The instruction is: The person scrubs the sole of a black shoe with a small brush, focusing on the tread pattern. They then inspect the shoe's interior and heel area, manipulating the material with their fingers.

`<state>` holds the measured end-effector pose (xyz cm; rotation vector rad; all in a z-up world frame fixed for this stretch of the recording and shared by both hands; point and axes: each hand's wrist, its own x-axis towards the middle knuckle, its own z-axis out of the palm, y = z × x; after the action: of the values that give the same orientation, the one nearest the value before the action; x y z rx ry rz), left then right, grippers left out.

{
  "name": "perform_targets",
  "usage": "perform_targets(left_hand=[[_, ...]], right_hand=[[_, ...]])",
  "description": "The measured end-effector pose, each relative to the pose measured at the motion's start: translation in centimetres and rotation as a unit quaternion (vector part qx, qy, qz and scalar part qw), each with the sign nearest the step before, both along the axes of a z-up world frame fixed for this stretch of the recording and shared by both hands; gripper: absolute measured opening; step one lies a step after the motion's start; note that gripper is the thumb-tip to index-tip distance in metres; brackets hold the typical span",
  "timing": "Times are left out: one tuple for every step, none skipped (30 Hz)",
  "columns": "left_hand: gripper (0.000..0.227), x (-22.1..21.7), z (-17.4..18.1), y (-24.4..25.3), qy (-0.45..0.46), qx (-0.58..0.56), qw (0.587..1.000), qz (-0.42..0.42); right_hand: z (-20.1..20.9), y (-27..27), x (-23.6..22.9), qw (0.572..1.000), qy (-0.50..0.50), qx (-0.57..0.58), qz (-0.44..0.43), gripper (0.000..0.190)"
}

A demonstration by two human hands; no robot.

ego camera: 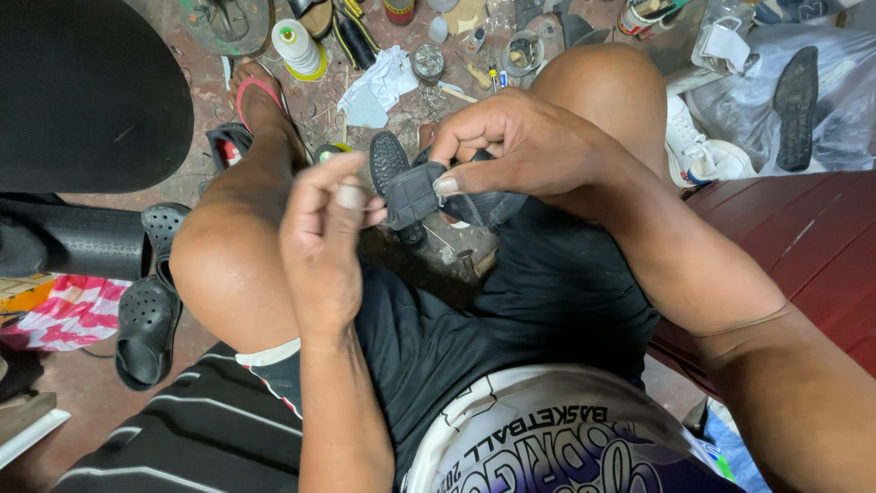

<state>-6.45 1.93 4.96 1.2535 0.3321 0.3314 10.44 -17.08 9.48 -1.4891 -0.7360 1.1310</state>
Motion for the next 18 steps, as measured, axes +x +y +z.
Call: perform_targets(left_hand=[[0.017,0.0,0.0,-0.1,-0.014,0.048,0.998,-0.023],[0.016,-0.1,0.1,-0.2,-0.029,0.096,0.994,-0.045],[0.013,0.0,0.1,-0.3,-0.005,0.098,0.994,-0.045],[0.010,0.0,0.2,-0.3,0.018,0.101,0.994,-0.044],[0.007,0.1,0.2,-0.3,0.041,0.103,0.993,-0.044],[0.006,0.1,0.4,-0.3,0.042,0.102,0.993,-0.050],[0.006,0.1,0.5,-0.3,0.044,0.100,0.992,-0.056],[0.008,0.2,0.6,-0.3,0.044,0.099,0.992,-0.061],[0.011,0.2,0.8,-0.3,0.026,0.150,0.987,-0.054],[0.014,0.2,1.0,-0.3,0.008,0.200,0.979,-0.047],[0.016,0.2,1.1,-0.5,-0.009,0.249,0.968,-0.039],[0.018,0.2,1.2,-0.7,-0.007,0.236,0.971,-0.036],[0.019,0.2,1.1,-0.9,-0.005,0.223,0.974,-0.032],[0.020,0.1,1.1,-1.0,-0.003,0.211,0.977,-0.028],[0.019,0.2,1.0,-0.9,-0.013,0.143,0.990,-0.015],[0.017,0.4,0.8,-0.9,-0.024,0.074,0.997,-0.003],[0.016,0.5,0.5,-0.7,-0.034,0.005,0.999,0.010],[0.016,0.5,0.3,-0.6,-0.042,-0.023,0.999,0.006]], right_hand=[[0.0,-0.1,0.0,1.000,-0.011,-0.012,0.001,0.014],[0.0,-0.1,-0.1,1.000,-0.024,-0.008,0.004,0.014],[0.0,-0.1,0.0,0.999,-0.038,-0.005,0.007,0.014],[0.0,-0.1,0.0,0.999,-0.052,-0.001,0.010,0.014],[0.1,-0.1,0.0,0.999,-0.041,-0.003,0.006,0.014],[0.1,-0.2,-0.1,1.000,-0.030,-0.005,0.001,0.015],[0.1,-0.2,-0.1,1.000,-0.018,-0.007,-0.003,0.015],[0.2,-0.2,-0.1,1.000,-0.014,-0.009,-0.002,0.015],[0.2,-0.2,-0.1,1.000,-0.010,-0.012,-0.001,0.015],[0.1,-0.2,-0.1,1.000,-0.005,-0.015,0.001,0.015],[0.1,-0.2,-0.1,1.000,-0.005,-0.006,0.004,0.015],[0.0,-0.2,0.1,1.000,-0.005,0.004,0.006,0.015],[-0.1,-0.3,0.1,1.000,-0.006,0.013,0.009,0.016],[-0.1,-0.4,0.0,1.000,0.009,0.018,0.007,0.016],[-0.2,-0.4,0.0,0.999,0.023,0.023,0.005,0.016],[-0.2,-0.5,-0.1,0.999,0.037,0.029,0.003,0.016],[-0.3,-0.4,0.0,0.999,0.031,0.039,0.009,0.016],[-0.3,-0.3,0.1,0.998,0.025,0.048,0.016,0.016]])
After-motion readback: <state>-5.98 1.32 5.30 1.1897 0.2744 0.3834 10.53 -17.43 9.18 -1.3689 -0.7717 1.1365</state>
